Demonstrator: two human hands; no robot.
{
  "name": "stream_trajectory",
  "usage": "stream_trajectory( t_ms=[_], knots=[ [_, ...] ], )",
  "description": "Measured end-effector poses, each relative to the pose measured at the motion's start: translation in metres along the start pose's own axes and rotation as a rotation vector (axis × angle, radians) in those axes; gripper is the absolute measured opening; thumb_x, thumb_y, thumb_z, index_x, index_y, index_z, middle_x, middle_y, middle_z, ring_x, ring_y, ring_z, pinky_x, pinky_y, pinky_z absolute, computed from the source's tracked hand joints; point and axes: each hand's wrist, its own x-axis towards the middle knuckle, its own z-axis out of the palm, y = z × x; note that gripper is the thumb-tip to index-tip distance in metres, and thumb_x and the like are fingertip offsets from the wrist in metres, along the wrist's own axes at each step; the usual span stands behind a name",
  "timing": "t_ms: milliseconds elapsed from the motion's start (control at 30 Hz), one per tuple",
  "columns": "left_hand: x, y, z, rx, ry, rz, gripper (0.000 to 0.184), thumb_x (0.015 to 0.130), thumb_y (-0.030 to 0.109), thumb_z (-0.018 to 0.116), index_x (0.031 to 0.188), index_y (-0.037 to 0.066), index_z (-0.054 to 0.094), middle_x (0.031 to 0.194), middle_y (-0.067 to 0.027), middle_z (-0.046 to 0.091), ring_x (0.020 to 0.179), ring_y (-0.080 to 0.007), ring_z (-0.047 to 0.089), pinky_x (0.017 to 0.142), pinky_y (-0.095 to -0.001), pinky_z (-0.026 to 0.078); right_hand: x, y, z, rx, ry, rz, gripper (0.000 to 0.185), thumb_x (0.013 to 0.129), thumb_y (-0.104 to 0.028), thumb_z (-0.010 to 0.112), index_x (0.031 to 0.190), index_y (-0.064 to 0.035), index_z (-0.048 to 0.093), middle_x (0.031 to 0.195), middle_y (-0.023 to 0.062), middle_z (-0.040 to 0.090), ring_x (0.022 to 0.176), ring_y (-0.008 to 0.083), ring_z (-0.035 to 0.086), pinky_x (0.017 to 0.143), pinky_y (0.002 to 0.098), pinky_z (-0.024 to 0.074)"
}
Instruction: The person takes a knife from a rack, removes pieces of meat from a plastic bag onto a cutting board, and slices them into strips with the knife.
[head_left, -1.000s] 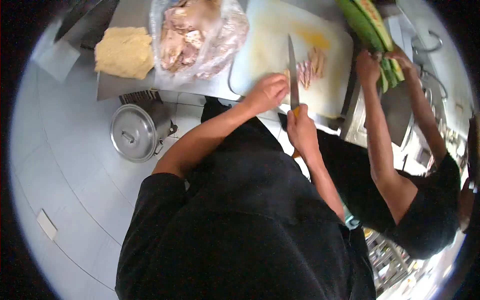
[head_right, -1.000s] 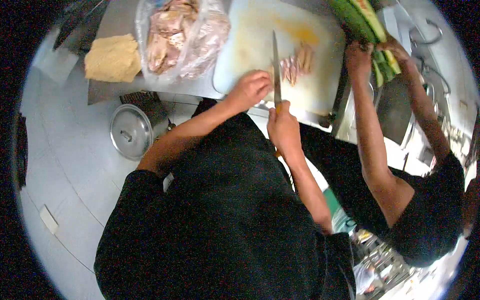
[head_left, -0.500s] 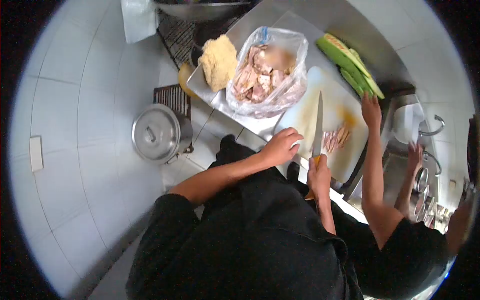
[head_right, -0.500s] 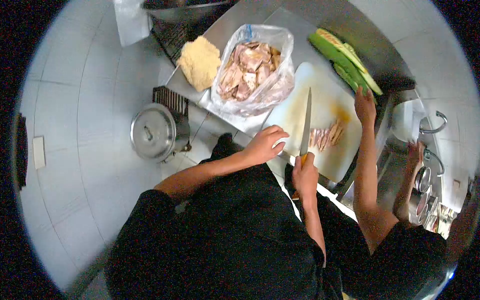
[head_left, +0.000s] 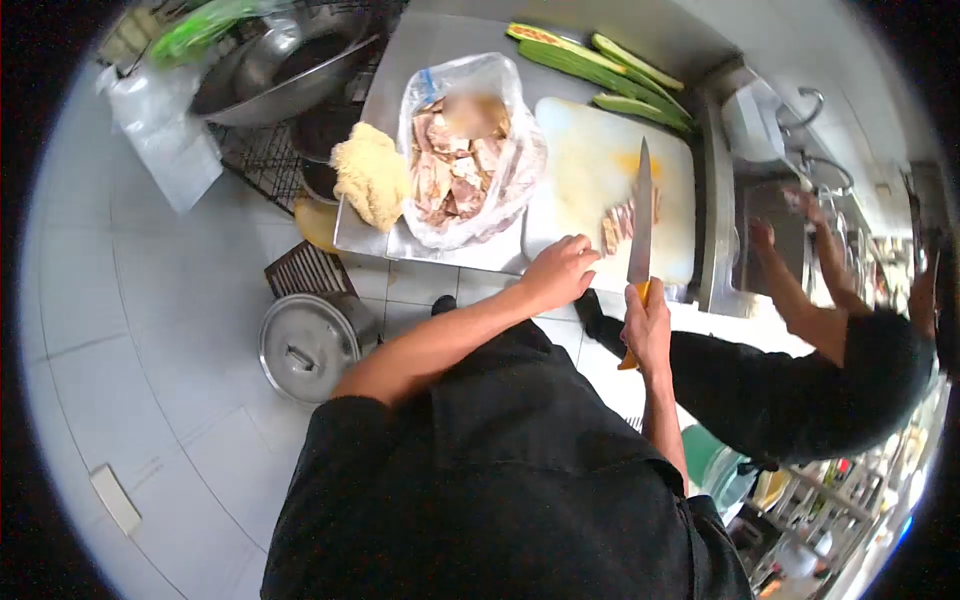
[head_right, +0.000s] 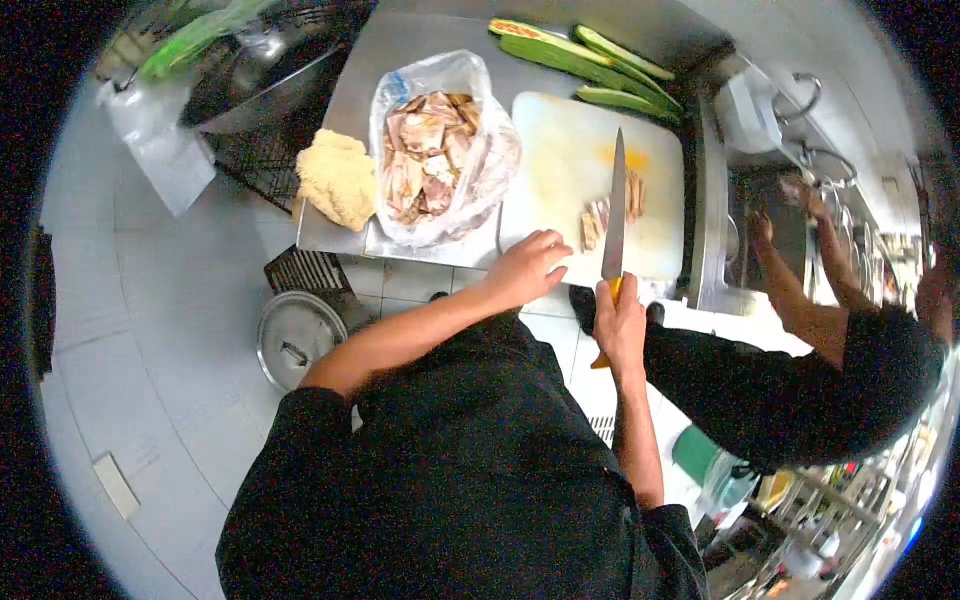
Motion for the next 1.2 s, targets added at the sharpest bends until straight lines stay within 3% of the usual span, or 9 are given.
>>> stream_trajectory(
  t_ms=[67, 200, 300, 467, 600, 633, 767, 1000, 1200],
  knots=[
    [0.019, -0.007, 0.021, 0.019, -0.068, 0.08, 0.028, 0.081, 0.011, 0.072, 0.108, 0.003, 0.069, 0.109, -0.0126, 0.06, 0.107, -0.0319, 0.058, 0.093, -0.042, 0.051, -0.013, -0.002, -0.004, 0.045, 0.024, 0.086, 0.033, 0.1, -0.027, 0.054, 0.118, 0.0005, 0.051, 0.081, 0.0291, 0.067, 0.077, 0.0486, 0.066, 0.068, 0.052, 0.05],
    [0.055, -0.024, 0.058, 0.204, -0.198, 0.149, 0.027, 0.08, 0.008, 0.068, 0.107, 0.002, 0.07, 0.112, -0.0135, 0.059, 0.112, -0.0337, 0.055, 0.096, -0.0431, 0.049, -0.035, -0.016, -0.018, 0.181, 0.025, 0.227, 0.033, 0.1, -0.023, 0.056, 0.12, 0.0021, 0.051, 0.075, 0.0258, 0.065, 0.07, 0.0434, 0.066, 0.063, 0.0492, 0.0498],
    [0.07, -0.036, 0.07, 0.262, -0.297, 0.154, 0.026, 0.081, 0.005, 0.063, 0.106, 0.001, 0.07, 0.111, -0.0144, 0.059, 0.112, -0.0346, 0.054, 0.099, -0.0436, 0.048, -0.039, 0.014, -0.016, 0.168, 0.076, 0.166, 0.03, 0.1, -0.022, 0.057, 0.116, 0.0022, 0.051, 0.07, 0.0244, 0.063, 0.064, 0.0407, 0.065, 0.06, 0.048, 0.0487],
    [0.064, -0.043, 0.07, 0.158, -0.163, 0.16, 0.022, 0.08, 0.003, 0.066, 0.102, 0.0, 0.069, 0.111, -0.0151, 0.058, 0.104, -0.0346, 0.059, 0.092, -0.0438, 0.051, -0.029, 0.034, -0.024, 0.14, 0.02, 0.167, 0.028, 0.099, -0.023, 0.058, 0.11, 0.0016, 0.051, 0.075, 0.0284, 0.064, 0.07, 0.0467, 0.064, 0.062, 0.0506, 0.048],
    [0.044, -0.045, 0.056, 0.011, 0.01, 0.118, 0.023, 0.08, 0.003, 0.073, 0.101, -0.001, 0.068, 0.113, -0.0147, 0.058, 0.1, -0.0331, 0.062, 0.088, -0.042, 0.053, -0.003, 0.041, -0.027, 0.059, -0.04, 0.02, 0.029, 0.097, -0.023, 0.059, 0.11, 0.0015, 0.051, 0.077, 0.0301, 0.065, 0.075, 0.0506, 0.063, 0.066, 0.0536, 0.0488],
    [0.037, -0.044, 0.055, -0.04, 0.008, 0.017, 0.026, 0.08, 0.005, 0.077, 0.104, -0.001, 0.069, 0.114, -0.0138, 0.059, 0.102, -0.0315, 0.063, 0.088, -0.0401, 0.053, 0.003, 0.043, -0.023, 0.021, -0.035, -0.044, 0.029, 0.097, -0.023, 0.059, 0.109, 0.0014, 0.051, 0.077, 0.0304, 0.065, 0.075, 0.0511, 0.063, 0.068, 0.0547, 0.0489],
    [0.027, -0.032, 0.054, -0.148, 0.11, -0.043, 0.027, 0.083, 0.004, 0.074, 0.109, 0.001, 0.069, 0.111, -0.0136, 0.062, 0.097, -0.0332, 0.065, 0.085, -0.0407, 0.054, 0.026, 0.026, -0.017, -0.072, -0.124, -0.11, 0.025, 0.097, -0.022, 0.057, 0.103, 0.0009, 0.048, 0.077, 0.0311, 0.065, 0.078, 0.0524, 0.063, 0.074, 0.0599, 0.0482],
    [0.027, -0.033, 0.052, -0.093, 0.254, -0.124, 0.013, 0.083, 0.003, 0.071, 0.095, -0.001, 0.069, 0.103, -0.0138, 0.064, 0.095, -0.0326, 0.065, 0.084, -0.0393, 0.053, 0.044, 0.022, 0.005, -0.153, -0.181, -0.171, 0.025, 0.097, -0.019, 0.054, 0.104, 0.0022, 0.044, 0.075, 0.0324, 0.065, 0.075, 0.0515, 0.065, 0.072, 0.0604, 0.0509],
    [0.037, -0.04, 0.058, -0.123, 0.248, -0.147, 0.014, 0.085, 0.007, 0.071, 0.095, -0.004, 0.071, 0.103, -0.0147, 0.068, 0.091, -0.0317, 0.068, 0.081, -0.0374, 0.055, 0.035, 0.006, 0.018, -0.143, -0.166, -0.143, 0.025, 0.096, -0.018, 0.054, 0.102, 0.0034, 0.042, 0.073, 0.0328, 0.065, 0.074, 0.0522, 0.065, 0.072, 0.0614, 0.0504]
  ],
)
